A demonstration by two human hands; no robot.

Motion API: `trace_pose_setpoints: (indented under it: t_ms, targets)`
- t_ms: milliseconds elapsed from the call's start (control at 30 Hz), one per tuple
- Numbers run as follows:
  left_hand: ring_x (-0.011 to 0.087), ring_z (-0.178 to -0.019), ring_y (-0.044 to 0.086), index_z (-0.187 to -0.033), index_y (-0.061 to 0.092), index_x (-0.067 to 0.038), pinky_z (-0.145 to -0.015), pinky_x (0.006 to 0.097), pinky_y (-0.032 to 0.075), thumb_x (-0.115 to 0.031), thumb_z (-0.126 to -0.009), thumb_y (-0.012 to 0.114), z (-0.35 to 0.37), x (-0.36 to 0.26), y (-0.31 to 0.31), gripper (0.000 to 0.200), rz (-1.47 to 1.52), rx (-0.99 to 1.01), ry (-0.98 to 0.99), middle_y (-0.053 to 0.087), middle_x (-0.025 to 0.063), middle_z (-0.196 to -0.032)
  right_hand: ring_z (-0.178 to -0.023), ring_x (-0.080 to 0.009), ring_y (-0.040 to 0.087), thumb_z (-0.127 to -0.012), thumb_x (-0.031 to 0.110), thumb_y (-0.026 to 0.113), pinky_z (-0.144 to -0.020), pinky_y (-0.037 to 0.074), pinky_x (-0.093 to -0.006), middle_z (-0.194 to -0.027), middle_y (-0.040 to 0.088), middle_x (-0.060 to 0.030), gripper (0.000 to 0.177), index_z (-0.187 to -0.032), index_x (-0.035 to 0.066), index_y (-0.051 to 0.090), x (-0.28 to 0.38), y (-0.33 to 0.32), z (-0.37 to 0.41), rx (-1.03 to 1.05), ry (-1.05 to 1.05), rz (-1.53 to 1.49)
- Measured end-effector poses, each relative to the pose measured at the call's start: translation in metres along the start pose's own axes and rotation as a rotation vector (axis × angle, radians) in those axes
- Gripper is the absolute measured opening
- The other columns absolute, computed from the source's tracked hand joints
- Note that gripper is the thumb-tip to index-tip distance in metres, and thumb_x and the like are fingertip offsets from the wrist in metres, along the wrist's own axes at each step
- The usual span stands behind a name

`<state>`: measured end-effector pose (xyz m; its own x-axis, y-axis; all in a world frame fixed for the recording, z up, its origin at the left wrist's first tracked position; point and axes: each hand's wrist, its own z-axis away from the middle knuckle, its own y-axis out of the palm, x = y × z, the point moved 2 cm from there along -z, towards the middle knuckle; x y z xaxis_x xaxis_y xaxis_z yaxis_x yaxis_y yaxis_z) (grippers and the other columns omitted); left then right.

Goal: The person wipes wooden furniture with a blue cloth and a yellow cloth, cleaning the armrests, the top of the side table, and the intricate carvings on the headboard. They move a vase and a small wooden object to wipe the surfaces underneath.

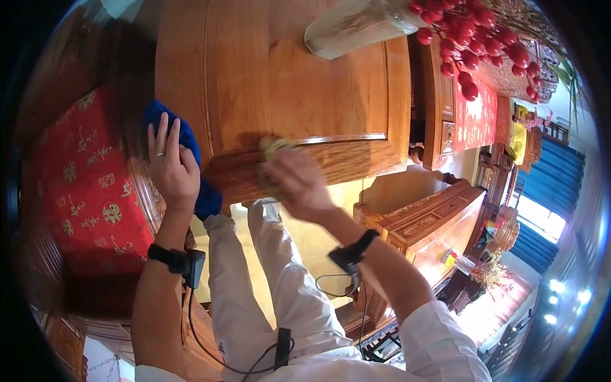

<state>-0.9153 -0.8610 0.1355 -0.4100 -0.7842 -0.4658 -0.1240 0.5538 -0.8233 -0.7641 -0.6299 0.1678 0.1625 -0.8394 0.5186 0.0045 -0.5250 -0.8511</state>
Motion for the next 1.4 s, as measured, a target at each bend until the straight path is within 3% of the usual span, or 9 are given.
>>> trace_pose_setpoints:
  t_ms: [333,433,633,733,900,1033,1167,1233,1400]
  targets:
    - [0.0472,-0.137,0.047,-0.130,0.065,-0.001,-0.115,0.0509,0.040,0.000,-0.090,0.050,0.000,-0.003,0.000,0.043,0.042,-0.025,-0.021,0.055,0.0158,-0.148,-0.135,-0.0416,0.051,-0.088,0.011,0.051,-0.111,0.044,-0.0451,-0.145,0.054,-0.0243,0.059,-0.146,0.006,0.050,-0.197,-0.120,0.133,-0.310,0.775,0.438]
    - [0.0469,-0.138,0.046,-0.130,0.065,-0.001,-0.115,0.0510,0.040,0.001,-0.090,0.050,0.000,-0.005,-0.001,0.043,0.060,-0.018,-0.033,0.055,0.0158,-0.148,-0.118,-0.0453,0.063,-0.086,0.027,0.058,-0.103,0.048,-0.0505,-0.129,0.065,-0.0257,0.057,-0.141,0.010,0.055,-0.215,-0.129,0.124,-0.277,1.537,0.371]
    - [0.0471,-0.135,0.049,-0.135,0.060,-0.001,-0.113,0.0497,0.042,-0.001,-0.090,0.051,0.000,-0.003,0.001,0.046,0.080,-0.050,-0.015,0.053,0.0211,-0.148,-0.136,-0.0443,0.047,-0.088,0.014,0.056,-0.114,0.038,-0.0503,-0.140,0.057,-0.0267,0.058,-0.146,0.007,0.052,-0.156,-0.055,0.077,-0.596,1.113,0.295]
    - [0.0492,-0.132,0.050,-0.142,0.053,-0.001,-0.111,0.0501,0.043,-0.002,-0.091,0.053,-0.006,-0.005,-0.006,0.051,0.048,-0.098,-0.168,0.052,0.0267,-0.146,-0.142,-0.0467,0.041,-0.076,-0.005,0.051,-0.121,0.028,-0.0531,-0.145,0.053,-0.0252,0.070,-0.146,0.002,0.051,-0.053,0.010,0.027,-0.461,0.618,0.386]
    - [0.0446,-0.131,0.054,-0.144,0.049,0.001,-0.109,0.0438,0.043,-0.012,-0.102,0.052,-0.001,0.025,0.000,0.045,0.420,0.069,-0.429,0.055,0.0308,-0.141,-0.147,-0.0383,0.038,-0.074,-0.001,0.057,-0.119,0.026,-0.0574,-0.150,0.052,-0.0148,0.066,-0.140,0.008,0.058,0.098,0.089,-0.029,-0.204,0.368,0.084]
    - [0.0221,-0.109,0.065,-0.139,0.054,0.002,-0.098,0.0343,0.051,-0.009,-0.103,0.051,0.004,0.082,-0.021,0.038,0.868,0.034,-0.660,0.066,0.0131,-0.126,-0.143,-0.0378,0.044,-0.078,0.002,0.064,-0.119,0.031,-0.0558,-0.144,0.056,-0.0150,0.058,-0.135,0.006,0.061,0.132,0.096,-0.021,0.098,-0.052,-0.240]
    - [0.0184,-0.113,0.063,-0.142,0.052,0.003,-0.097,0.0316,0.052,-0.009,-0.105,0.049,0.005,0.108,-0.061,0.039,0.980,-0.097,-0.778,0.063,0.0132,-0.130,-0.136,-0.0380,0.053,-0.071,-0.015,0.054,-0.114,0.041,-0.0493,-0.140,0.060,-0.0191,0.063,-0.131,0.001,0.064,0.099,0.054,-0.004,0.041,0.036,-0.584]
    - [0.0205,-0.116,0.062,-0.145,0.049,0.002,-0.101,0.0337,0.050,-0.012,-0.106,0.049,0.001,0.092,-0.074,0.042,0.816,-0.077,-0.681,0.061,0.0138,-0.134,-0.125,-0.0283,0.060,-0.075,-0.014,0.047,-0.105,0.048,-0.0383,-0.130,0.064,-0.0173,0.064,-0.138,-0.003,0.056,0.082,0.018,0.010,-0.004,0.568,-0.763]
    - [0.0259,-0.128,0.057,-0.150,0.046,-0.004,-0.110,0.0414,0.045,-0.017,-0.106,0.051,0.009,0.009,-0.050,0.047,0.709,0.226,-0.423,0.057,0.0159,-0.142,-0.133,-0.0323,0.054,-0.090,-0.005,0.051,-0.113,0.041,-0.0402,-0.142,0.056,-0.0212,0.056,-0.146,0.001,0.049,-0.013,-0.029,0.016,-0.404,0.776,-0.197]
